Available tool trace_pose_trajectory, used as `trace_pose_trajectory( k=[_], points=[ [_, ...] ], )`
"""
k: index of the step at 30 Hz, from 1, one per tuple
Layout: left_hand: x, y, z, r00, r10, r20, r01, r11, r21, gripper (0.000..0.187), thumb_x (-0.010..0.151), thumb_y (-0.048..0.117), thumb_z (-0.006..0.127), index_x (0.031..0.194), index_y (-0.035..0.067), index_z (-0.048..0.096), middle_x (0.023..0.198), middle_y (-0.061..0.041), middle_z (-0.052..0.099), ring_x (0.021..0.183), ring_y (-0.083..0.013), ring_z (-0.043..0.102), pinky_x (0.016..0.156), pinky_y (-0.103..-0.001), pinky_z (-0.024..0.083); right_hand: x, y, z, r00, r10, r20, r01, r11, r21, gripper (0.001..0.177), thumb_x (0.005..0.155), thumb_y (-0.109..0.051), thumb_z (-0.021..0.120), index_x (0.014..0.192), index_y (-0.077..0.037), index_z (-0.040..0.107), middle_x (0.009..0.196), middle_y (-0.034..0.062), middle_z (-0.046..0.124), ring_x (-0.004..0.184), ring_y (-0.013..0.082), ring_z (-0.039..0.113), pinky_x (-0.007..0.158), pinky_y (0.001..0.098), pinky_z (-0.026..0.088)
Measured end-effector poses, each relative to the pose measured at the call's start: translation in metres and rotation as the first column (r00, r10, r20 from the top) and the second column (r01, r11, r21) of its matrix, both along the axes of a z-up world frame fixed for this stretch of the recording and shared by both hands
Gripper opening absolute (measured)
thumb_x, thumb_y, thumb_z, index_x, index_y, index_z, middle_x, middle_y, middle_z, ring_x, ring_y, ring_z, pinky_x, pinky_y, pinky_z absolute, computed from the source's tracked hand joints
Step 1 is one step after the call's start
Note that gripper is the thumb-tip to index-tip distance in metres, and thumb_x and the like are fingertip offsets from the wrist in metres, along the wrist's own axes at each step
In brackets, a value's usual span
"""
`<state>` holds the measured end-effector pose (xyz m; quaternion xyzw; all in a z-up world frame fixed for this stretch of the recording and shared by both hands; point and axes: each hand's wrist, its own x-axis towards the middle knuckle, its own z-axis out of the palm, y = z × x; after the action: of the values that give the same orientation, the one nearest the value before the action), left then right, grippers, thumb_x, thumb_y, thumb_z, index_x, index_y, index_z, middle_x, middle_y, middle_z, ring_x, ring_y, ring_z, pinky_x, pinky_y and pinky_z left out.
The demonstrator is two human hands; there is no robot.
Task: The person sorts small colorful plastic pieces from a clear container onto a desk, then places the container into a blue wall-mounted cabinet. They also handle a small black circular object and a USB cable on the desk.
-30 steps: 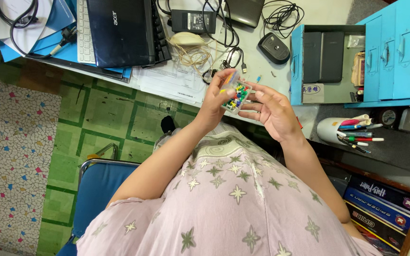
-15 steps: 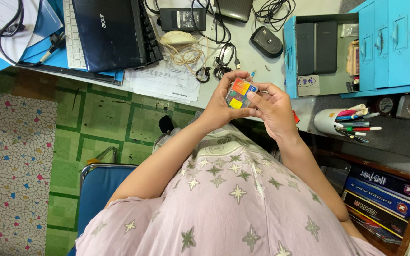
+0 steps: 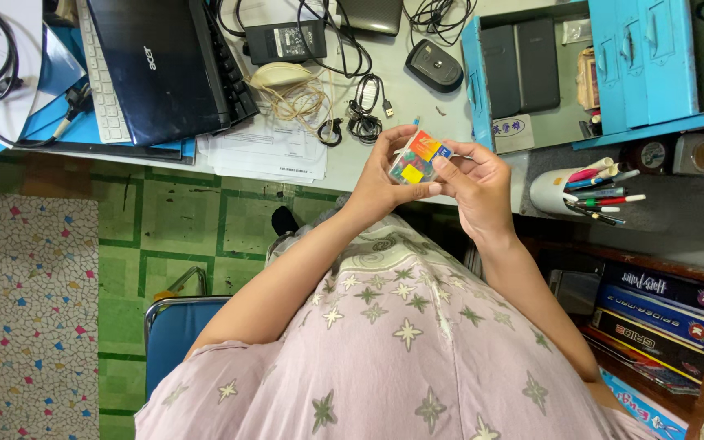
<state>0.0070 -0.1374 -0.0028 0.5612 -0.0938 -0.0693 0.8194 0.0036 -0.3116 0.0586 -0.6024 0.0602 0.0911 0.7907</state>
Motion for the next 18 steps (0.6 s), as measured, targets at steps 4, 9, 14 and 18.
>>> trace_pose_trajectory(
  k=[4, 9, 14, 18],
  points=[
    [0.002, -0.012, -0.010, 0.955, -0.101, -0.279, 0.030, 0.968, -0.250, 0.070, 0.087, 0.015, 0.083, 0.144, 0.001, 0.045, 0.127, -0.011, 0.056, 0.114, -0.0168, 0.060, 0.093, -0.031, 0.057, -0.001, -0.014, 0.001, 0.994, -0.099, 0.037, 0.097, 0.994, 0.050, 0.030, 0.100, -0.004, 0.070, 0.126, 0.007, 0.060, 0.110, 0.0191, 0.073, 0.093, 0.0261, 0.076, 0.085, 0.0463, 0.066],
    [0.008, -0.031, -0.015, 0.928, -0.169, -0.332, 0.061, 0.948, -0.313, 0.043, 0.095, 0.011, 0.076, 0.132, -0.003, 0.058, 0.105, -0.008, 0.071, 0.090, -0.0131, 0.068, 0.082, -0.027, 0.059, -0.006, -0.031, 0.004, 0.985, -0.172, 0.028, 0.170, 0.984, 0.058, 0.029, 0.102, -0.008, 0.069, 0.126, 0.006, 0.059, 0.112, 0.0197, 0.073, 0.095, 0.0274, 0.076, 0.089, 0.0470, 0.065],
    [0.017, -0.054, -0.010, 0.926, -0.206, -0.316, 0.098, 0.940, -0.327, 0.045, 0.094, 0.012, 0.077, 0.132, -0.003, 0.058, 0.105, -0.008, 0.071, 0.089, -0.0133, 0.069, 0.080, -0.026, 0.058, -0.011, -0.049, 0.008, 0.968, -0.250, 0.018, 0.247, 0.964, 0.094, 0.030, 0.103, -0.011, 0.068, 0.127, 0.003, 0.056, 0.114, 0.0200, 0.073, 0.100, 0.0283, 0.076, 0.091, 0.0462, 0.064],
    [0.027, -0.079, -0.005, 0.927, -0.256, -0.275, 0.164, 0.934, -0.316, 0.047, 0.098, 0.012, 0.078, 0.137, -0.004, 0.058, 0.105, -0.007, 0.068, 0.089, -0.0121, 0.065, 0.077, -0.024, 0.052, -0.012, -0.071, 0.012, 0.947, -0.320, 0.024, 0.315, 0.942, 0.116, 0.029, 0.102, -0.012, 0.068, 0.125, -0.001, 0.056, 0.116, 0.0193, 0.072, 0.102, 0.0287, 0.075, 0.093, 0.0467, 0.064]
  ],
)
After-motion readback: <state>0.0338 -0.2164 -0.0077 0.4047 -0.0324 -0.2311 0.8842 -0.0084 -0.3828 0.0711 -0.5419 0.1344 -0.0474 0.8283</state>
